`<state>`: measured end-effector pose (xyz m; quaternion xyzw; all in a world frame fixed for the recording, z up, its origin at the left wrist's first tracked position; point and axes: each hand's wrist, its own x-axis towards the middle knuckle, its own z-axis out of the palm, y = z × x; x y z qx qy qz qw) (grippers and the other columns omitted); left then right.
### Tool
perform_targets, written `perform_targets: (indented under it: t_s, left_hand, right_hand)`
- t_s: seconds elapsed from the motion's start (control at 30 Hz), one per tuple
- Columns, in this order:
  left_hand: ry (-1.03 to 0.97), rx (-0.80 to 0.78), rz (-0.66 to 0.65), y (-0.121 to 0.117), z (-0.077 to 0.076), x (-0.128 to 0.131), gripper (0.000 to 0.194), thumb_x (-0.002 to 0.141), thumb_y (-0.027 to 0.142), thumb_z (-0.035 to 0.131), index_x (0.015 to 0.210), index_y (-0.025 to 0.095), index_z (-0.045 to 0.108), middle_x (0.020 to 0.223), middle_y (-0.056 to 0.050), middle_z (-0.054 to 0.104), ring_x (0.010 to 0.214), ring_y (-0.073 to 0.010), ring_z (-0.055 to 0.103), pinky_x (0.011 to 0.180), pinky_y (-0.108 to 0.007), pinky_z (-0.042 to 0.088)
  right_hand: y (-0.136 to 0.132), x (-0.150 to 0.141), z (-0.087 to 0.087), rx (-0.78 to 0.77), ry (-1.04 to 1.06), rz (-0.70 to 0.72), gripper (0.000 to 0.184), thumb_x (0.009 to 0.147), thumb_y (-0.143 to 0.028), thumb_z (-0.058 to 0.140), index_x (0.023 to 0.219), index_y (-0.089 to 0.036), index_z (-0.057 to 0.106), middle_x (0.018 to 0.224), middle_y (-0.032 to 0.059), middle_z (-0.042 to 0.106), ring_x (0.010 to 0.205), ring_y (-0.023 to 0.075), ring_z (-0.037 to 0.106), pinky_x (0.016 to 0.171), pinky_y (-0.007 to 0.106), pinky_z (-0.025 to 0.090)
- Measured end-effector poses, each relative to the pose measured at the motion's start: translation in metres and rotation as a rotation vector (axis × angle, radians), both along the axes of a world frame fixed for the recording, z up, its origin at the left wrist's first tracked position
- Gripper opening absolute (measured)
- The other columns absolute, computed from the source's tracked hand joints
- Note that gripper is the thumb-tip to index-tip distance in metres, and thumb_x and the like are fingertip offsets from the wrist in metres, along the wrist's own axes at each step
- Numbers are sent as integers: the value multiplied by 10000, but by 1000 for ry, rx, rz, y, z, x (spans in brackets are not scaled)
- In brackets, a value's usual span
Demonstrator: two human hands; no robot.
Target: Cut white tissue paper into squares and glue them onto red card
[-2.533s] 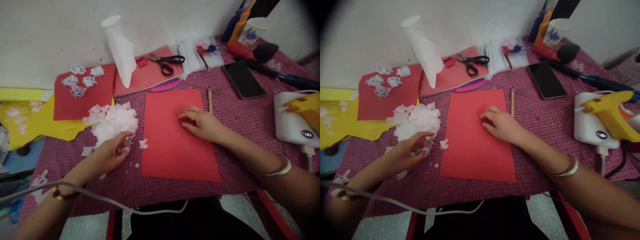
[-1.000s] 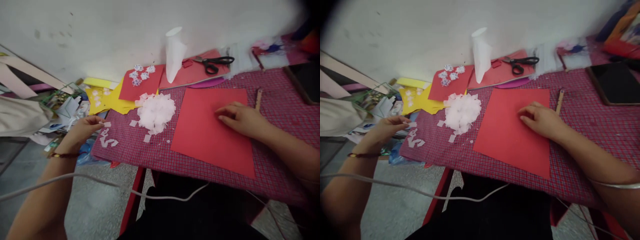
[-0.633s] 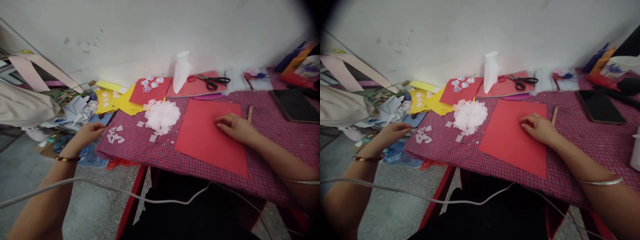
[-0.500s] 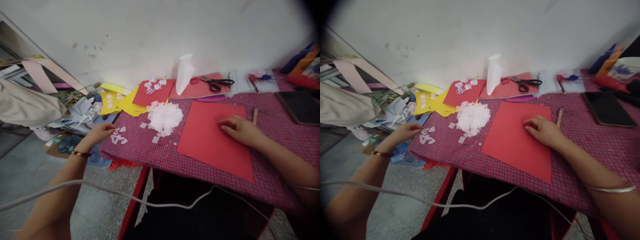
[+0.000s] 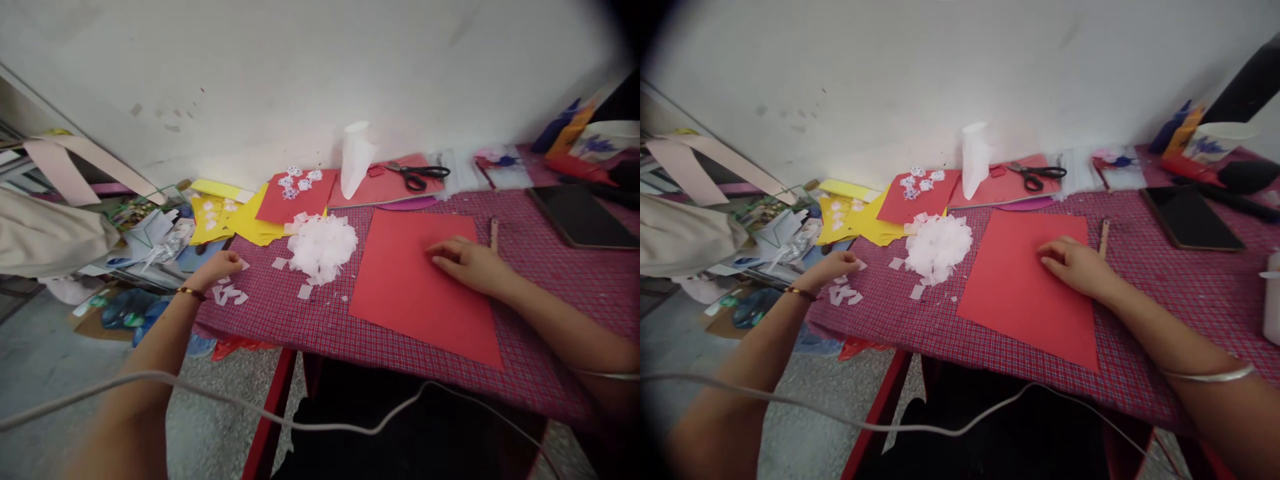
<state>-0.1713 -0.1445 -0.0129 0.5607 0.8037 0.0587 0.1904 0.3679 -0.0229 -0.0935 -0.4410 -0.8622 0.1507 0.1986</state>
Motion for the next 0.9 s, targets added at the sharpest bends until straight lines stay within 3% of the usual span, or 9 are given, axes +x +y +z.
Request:
perform_targets:
  t_s: [0.13, 0.27, 0.4, 0.47, 0.63, 0.73, 0.83, 0.9]
  left_hand:
    - [-281, 124, -108, 11, 6, 36, 228, 748, 425, 529, 736, 197, 520, 662, 20, 512, 599, -131, 443, 597, -272, 356]
    - [-75, 137, -335, 31, -7, 71, 101, 676, 238, 539, 620, 201, 462, 672, -8, 511, 645, -148, 451, 636, -298, 345]
    - [-36, 83, -376, 46, -22, 79, 101, 605, 166, 531, 578, 206, 442, 620, -3, 506, 611, -150, 446, 596, -298, 313]
    - [-49, 43, -382, 47, -23, 76, 62, 596, 164, 523, 603, 203, 474, 598, 6, 513, 584, -147, 452, 571, -290, 308]
    - [-136, 176, -292, 49, 8, 73, 46, 620, 199, 541, 654, 189, 512, 609, 26, 493, 581, -129, 442, 562, -268, 320]
    - [-215, 286, -281, 60, 27, 90, 70, 655, 208, 575, 709, 183, 537, 642, 22, 506, 583, -119, 447, 557, -261, 337]
    - [-219, 324, -368, 77, 29, 117, 77, 687, 178, 564, 764, 177, 558, 718, -6, 561, 638, -129, 500, 599, -265, 399]
    - [-150, 400, -402, 83, 24, 132, 186, 699, 171, 574, 884, 163, 594, 895, -54, 613, 740, -147, 559, 663, -278, 451]
  right_hand:
    - [-2, -1, 2, 16, -29, -29, 185, 913, -268, 516, 1020, -269, 668, 1089, 121, 707, 1004, 289, 667, 951, 495, 414]
    - [-3, -2, 5, -12, -44, -24, 191, 914, -278, 509, 1027, -249, 660, 1079, 119, 701, 991, 263, 670, 950, 443, 435]
    - [-1, -3, 2, -9, -24, -53, 203, 887, -295, 519, 1000, -233, 675, 1017, 95, 704, 921, 257, 680, 890, 452, 480]
    - [1, -2, -1, 6, -6, -69, 213, 870, -309, 525, 989, -234, 685, 1000, 81, 704, 915, 259, 678, 870, 466, 491]
    - [4, -2, -5, 10, 10, -61, 235, 863, -310, 520, 990, -221, 696, 998, 76, 707, 926, 246, 673, 900, 455, 490]
    - [5, -3, -6, 9, 9, -76, 244, 860, -327, 518, 984, -221, 699, 988, 82, 708, 926, 256, 670, 902, 454, 490]
    - [5, -2, -6, 2, 23, -78, 248, 855, -326, 514, 976, -218, 701, 965, 92, 700, 901, 263, 669, 878, 447, 501]
    - [6, -1, -6, -14, 37, -57, 255, 854, -318, 508, 978, -205, 700, 956, 98, 692, 884, 263, 667, 860, 436, 509]
